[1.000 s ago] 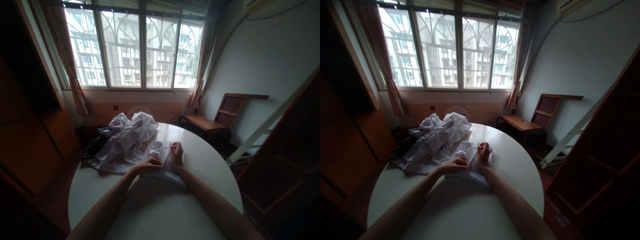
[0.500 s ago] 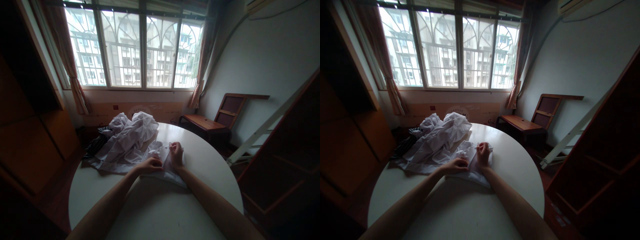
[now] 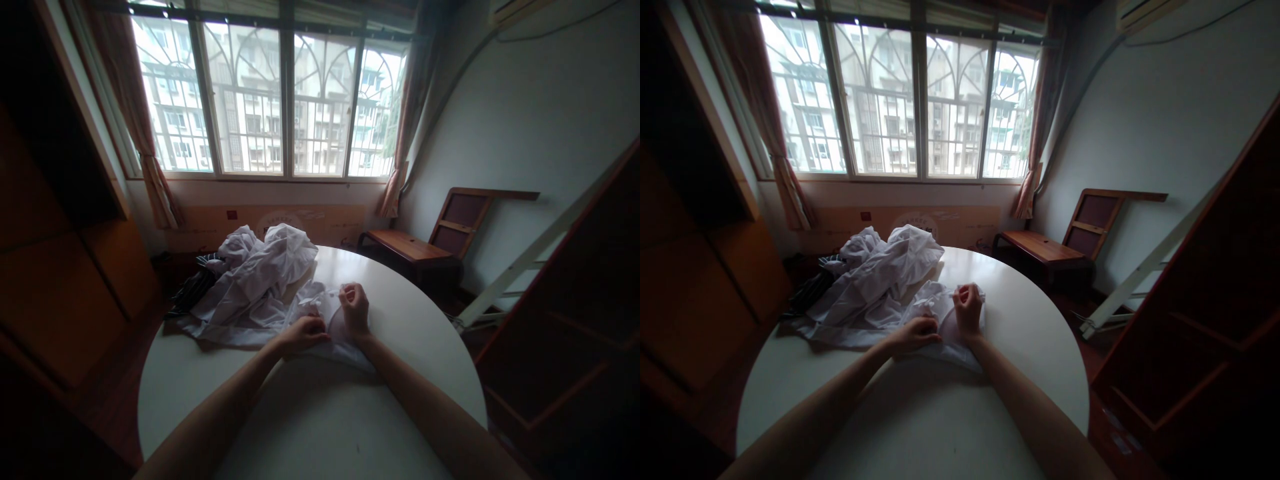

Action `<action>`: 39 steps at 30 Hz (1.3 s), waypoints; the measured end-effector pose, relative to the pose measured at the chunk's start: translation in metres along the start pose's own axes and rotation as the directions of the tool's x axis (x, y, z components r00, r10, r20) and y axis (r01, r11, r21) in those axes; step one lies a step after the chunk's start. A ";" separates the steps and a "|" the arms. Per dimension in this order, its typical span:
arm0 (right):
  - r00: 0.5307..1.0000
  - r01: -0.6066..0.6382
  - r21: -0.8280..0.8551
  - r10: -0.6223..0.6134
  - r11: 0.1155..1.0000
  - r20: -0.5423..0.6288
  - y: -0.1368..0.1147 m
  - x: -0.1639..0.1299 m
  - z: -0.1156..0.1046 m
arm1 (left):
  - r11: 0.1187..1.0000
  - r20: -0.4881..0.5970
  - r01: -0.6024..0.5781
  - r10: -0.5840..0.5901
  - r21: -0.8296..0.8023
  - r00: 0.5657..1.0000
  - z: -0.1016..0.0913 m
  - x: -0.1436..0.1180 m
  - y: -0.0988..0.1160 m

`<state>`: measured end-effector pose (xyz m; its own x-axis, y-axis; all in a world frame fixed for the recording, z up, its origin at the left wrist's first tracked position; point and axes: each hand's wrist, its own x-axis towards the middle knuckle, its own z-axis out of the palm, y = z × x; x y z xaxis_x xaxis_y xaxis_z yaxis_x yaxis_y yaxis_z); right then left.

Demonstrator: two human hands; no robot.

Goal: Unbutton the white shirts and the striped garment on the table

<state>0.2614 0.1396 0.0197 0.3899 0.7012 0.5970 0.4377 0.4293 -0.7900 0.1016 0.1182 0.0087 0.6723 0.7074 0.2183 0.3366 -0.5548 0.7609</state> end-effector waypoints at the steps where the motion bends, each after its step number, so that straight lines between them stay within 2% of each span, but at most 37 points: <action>1: 1.000 0.004 0.001 -0.004 1.000 -0.012 -0.001 0.001 -0.002 | 1.000 -0.064 -0.004 0.006 0.028 0.998 0.003 0.001 -0.001; 3: 0.999 0.011 -0.002 -0.011 1.000 -0.049 -0.003 0.005 -0.006 | 0.995 -0.203 -0.013 0.033 0.098 0.979 0.009 0.003 -0.002; 5: 0.996 0.010 -0.003 -0.010 1.000 -0.088 -0.005 0.008 -0.009 | 0.988 -0.288 -0.022 0.066 0.155 0.955 0.012 0.004 -0.004; 10: 0.989 -0.067 0.044 0.072 0.997 -0.127 -0.008 0.015 -0.012 | 0.986 -0.250 -0.053 0.092 0.158 0.964 0.008 0.005 -0.012; 14: 0.986 -0.103 0.062 0.110 0.993 -0.127 -0.007 0.017 -0.013 | 0.980 -0.318 -0.014 0.078 0.199 0.945 0.008 0.006 -0.016; 18: 0.995 -0.097 0.033 0.097 0.995 0.008 -0.009 0.018 -0.011 | 0.975 -0.378 0.008 0.079 0.224 0.922 0.013 0.007 -0.015; 20: 0.995 -0.053 -0.074 0.059 0.996 0.081 -0.013 0.019 -0.012 | 0.977 -0.396 0.000 0.085 0.211 0.914 0.014 0.007 -0.014; 22: 0.976 0.033 -0.228 0.018 0.973 0.217 -0.017 0.019 -0.013 | 0.981 -0.404 -0.007 0.085 0.192 0.911 0.014 0.006 -0.014; 23: 0.945 0.088 -0.287 0.011 0.954 0.327 -0.018 0.018 -0.014 | 0.983 -0.406 -0.007 0.082 0.182 0.910 0.014 0.006 -0.014; 24: 0.891 0.143 -0.317 0.017 0.938 0.454 -0.019 0.018 -0.015 | 0.985 -0.407 -0.004 0.075 0.173 0.910 0.014 0.006 -0.015; 26: 0.733 0.230 -0.295 0.034 0.927 0.679 -0.020 0.015 -0.016 | 0.987 -0.405 0.019 0.049 0.161 0.913 0.014 0.005 -0.016; 28: 0.601 0.270 -0.244 0.035 0.931 0.799 -0.018 0.012 -0.018 | 0.988 -0.397 0.041 0.023 0.152 0.918 0.014 0.006 -0.016; 29: 0.563 0.280 -0.231 0.036 0.932 0.826 -0.017 0.011 -0.018 | 0.988 -0.390 0.046 0.015 0.146 0.921 0.014 0.006 -0.016; 33: 0.482 0.261 -0.237 0.087 0.936 0.872 -0.014 0.012 -0.022 | 0.992 -0.365 0.046 0.000 0.116 0.931 0.013 0.006 -0.015; 39: 0.394 0.191 -0.200 0.111 0.961 0.912 -0.016 0.016 -0.022 | 0.990 -0.356 0.045 0.006 0.134 0.934 0.013 0.006 -0.013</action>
<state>0.2786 0.1321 0.0447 -0.5366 0.8436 0.0202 0.6572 0.4328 -0.6170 0.1095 0.1239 -0.0083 0.3952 0.8139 0.4259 0.4520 -0.5760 0.6812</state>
